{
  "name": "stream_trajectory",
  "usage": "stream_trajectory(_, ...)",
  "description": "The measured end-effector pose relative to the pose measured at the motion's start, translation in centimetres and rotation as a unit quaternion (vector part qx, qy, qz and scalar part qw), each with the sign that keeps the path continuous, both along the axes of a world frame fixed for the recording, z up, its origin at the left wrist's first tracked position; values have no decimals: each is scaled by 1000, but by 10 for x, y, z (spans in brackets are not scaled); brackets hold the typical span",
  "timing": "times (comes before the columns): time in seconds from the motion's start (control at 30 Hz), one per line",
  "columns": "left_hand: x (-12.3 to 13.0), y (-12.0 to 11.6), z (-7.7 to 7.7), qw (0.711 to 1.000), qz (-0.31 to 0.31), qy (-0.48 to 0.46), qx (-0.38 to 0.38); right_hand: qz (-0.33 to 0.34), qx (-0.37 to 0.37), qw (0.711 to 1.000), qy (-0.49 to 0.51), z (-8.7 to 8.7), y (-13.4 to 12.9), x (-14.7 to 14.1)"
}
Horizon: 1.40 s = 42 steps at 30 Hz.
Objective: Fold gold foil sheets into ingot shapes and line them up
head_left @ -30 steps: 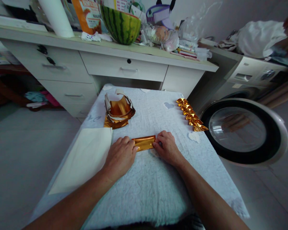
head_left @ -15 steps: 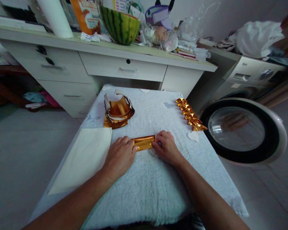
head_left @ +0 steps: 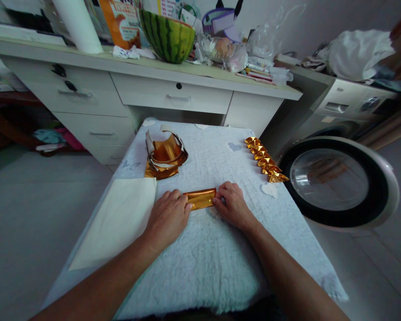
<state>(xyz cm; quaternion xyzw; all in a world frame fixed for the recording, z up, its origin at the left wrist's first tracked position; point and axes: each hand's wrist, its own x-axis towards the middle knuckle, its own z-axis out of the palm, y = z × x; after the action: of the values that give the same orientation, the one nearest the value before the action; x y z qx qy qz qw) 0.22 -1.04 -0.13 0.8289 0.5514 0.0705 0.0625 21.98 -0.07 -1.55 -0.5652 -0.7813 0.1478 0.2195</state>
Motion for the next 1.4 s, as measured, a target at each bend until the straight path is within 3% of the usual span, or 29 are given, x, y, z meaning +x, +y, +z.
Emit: stream_trajectory(1.4,0,0,3,1000,11,-1,-2,5,-16,1000,25,6,-2,0)
